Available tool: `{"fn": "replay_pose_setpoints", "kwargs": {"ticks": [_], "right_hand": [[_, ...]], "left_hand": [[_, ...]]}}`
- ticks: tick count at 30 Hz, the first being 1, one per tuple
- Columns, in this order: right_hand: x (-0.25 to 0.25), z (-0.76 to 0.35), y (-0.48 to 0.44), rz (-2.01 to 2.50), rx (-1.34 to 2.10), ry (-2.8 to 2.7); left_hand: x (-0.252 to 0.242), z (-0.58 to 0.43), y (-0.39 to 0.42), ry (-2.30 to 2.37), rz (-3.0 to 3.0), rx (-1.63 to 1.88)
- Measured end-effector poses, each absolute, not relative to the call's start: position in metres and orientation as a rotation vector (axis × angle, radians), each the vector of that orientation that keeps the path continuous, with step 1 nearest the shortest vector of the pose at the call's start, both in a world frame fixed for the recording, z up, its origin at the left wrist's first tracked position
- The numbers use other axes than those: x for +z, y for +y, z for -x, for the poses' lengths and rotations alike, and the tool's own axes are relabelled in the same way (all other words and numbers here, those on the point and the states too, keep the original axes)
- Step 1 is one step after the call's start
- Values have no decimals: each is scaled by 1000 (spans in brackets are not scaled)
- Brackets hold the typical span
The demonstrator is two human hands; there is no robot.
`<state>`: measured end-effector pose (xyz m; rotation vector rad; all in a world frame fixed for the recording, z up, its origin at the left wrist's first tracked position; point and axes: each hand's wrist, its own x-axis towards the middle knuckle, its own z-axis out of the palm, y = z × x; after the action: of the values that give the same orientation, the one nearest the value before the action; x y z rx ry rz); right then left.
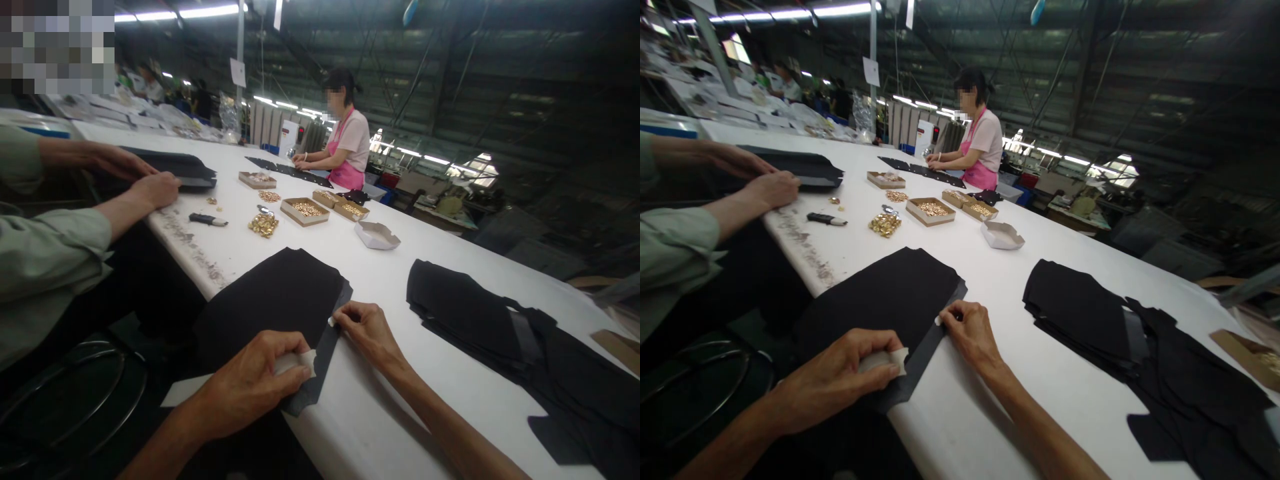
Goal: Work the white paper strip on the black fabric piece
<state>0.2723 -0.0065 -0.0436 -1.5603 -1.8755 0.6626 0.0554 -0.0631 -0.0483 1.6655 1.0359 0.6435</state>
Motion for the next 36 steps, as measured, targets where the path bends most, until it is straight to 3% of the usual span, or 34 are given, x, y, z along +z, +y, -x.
{"fn": "replay_pose_setpoints", "kwargs": {"ticks": [36], "right_hand": [[-62,-260,-22,1688,-22,-2234]], "left_hand": [[-45,-57,-60,928,-1602,700]]}}
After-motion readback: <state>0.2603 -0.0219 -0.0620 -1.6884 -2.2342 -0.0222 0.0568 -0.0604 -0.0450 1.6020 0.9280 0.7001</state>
